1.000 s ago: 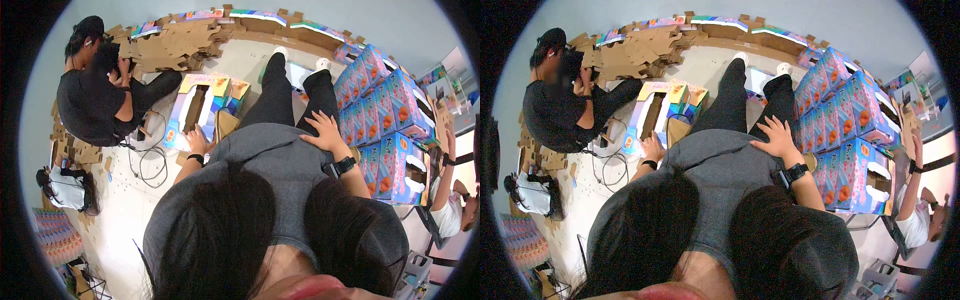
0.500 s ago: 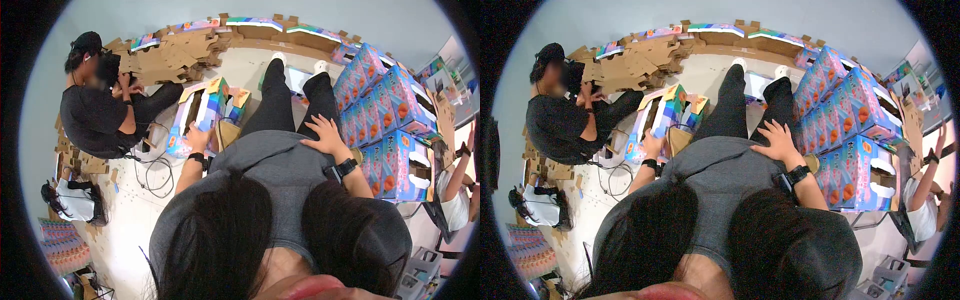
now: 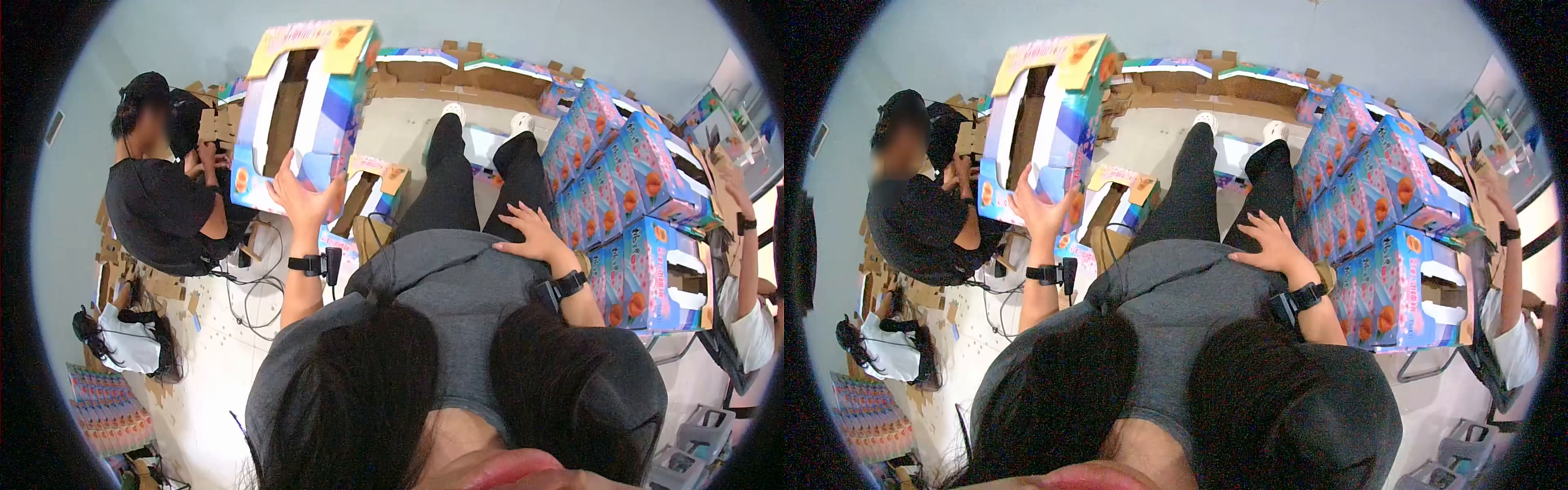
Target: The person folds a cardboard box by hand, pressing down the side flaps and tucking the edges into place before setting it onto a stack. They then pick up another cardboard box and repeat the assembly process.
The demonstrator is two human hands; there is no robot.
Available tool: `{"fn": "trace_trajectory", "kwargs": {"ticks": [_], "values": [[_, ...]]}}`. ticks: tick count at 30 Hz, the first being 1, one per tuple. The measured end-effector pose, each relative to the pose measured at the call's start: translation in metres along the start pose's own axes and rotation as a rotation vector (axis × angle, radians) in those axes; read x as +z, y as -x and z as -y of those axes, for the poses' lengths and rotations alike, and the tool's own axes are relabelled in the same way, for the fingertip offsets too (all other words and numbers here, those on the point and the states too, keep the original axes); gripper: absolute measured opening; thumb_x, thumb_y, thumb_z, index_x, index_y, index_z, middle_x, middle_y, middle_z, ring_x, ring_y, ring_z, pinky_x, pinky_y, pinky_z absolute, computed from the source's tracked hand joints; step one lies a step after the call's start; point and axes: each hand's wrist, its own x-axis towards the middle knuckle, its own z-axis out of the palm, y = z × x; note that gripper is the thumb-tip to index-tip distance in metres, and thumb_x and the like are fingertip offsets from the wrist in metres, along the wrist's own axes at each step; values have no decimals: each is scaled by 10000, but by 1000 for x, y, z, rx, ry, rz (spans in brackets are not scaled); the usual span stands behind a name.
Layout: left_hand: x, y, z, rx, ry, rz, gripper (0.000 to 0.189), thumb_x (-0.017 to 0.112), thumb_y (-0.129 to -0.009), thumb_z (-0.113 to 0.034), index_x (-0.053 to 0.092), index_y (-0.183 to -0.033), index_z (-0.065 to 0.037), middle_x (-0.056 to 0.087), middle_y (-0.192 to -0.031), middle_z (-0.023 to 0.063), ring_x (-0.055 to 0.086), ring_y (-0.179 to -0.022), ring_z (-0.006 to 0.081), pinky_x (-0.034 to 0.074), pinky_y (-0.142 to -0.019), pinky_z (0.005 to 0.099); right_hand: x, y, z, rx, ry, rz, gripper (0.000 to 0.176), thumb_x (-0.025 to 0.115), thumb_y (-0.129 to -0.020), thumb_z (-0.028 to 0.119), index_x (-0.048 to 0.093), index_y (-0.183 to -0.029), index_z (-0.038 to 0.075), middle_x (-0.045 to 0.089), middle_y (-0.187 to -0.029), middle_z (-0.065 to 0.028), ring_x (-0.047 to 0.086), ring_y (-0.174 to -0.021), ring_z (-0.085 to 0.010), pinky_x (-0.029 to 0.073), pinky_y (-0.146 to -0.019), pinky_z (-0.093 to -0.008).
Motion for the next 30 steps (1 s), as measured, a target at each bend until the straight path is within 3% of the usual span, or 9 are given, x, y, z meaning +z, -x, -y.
{"fn": "trace_trajectory", "kwargs": {"ticks": [4,5,9,11,17,22,27,28,30], "values": [[-26,-16,-57,160,131,-12,981,843,-573,-491,448,-1360,-58,544,-1267,138,479,-1219,318,107,-1139,569,-44,8,4,-1,-318,61,585,774,-774,453,670,-1193,58,630,-1250,-184,573,-1211,-303,415,-1051,-409],[-30,-17,-70,194,173,-14,970,843,-576,-480,451,-1357,-57,544,-1263,138,479,-1219,314,112,-1139,565,-55,15,14,-35,-461,-101,415,783,-797,301,699,-1081,11,711,-1028,-163,680,-990,-277,513,-886,-323],[-30,-11,-110,366,250,-14,977,858,-546,-436,447,-1348,-60,549,-1173,124,503,-1160,294,168,-1116,520,-112,38,46,-295,-362,-656,176,766,-785,116,700,-896,-3,695,-844,-120,659,-777,-233,500,-723,-331],[-29,-8,-128,477,292,-20,970,854,-535,-435,451,-1335,-63,554,-1128,115,516,-1130,291,157,-1106,532,-135,59,59,-309,-228,-900,102,743,-770,62,670,-808,2,656,-762,-112,626,-725,-244,480,-681,-346],[-19,13,-152,642,504,174,956,862,-537,-450,447,-1306,-62,571,-1173,120,521,-1137,292,103,-1139,516,-152,82,91,-506,192,-1259,112,699,-674,-6,601,-684,46,607,-700,-81,597,-700,-284,474,-663,-371],[-19,26,-160,713,531,423,924,823,-524,-413,498,-1337,-116,584,-1131,101,525,-1152,304,62,-1145,593,-131,68,87,-421,235,-1188,143,718,-672,57,634,-787,45,638,-848,-110,614,-842,-314,488,-771,-398],[-21,31,-160,819,437,726,943,814,-531,-441,489,-1358,-125,593,-1139,98,536,-1159,305,46,-1162,597,-90,42,51,-195,81,-807,274,700,-801,251,650,-949,24,634,-1020,-190,591,-1016,-380,448,-925,-452],[-19,30,-161,834,439,726,940,807,-537,-444,491,-1361,-124,592,-1132,102,535,-1161,305,53,-1164,595,-69,35,29,-178,228,-740,339,654,-854,350,659,-924,18,636,-969,-184,595,-972,-375,445,-893,-456],[-15,30,-164,842,414,743,950,797,-556,-464,477,-1381,-119,587,-1135,113,520,-1183,308,62,-1165,594,-72,34,30,-104,137,-647,352,641,-863,369,657,-884,17,629,-923,-171,592,-931,-370,446,-839,-461]]}}
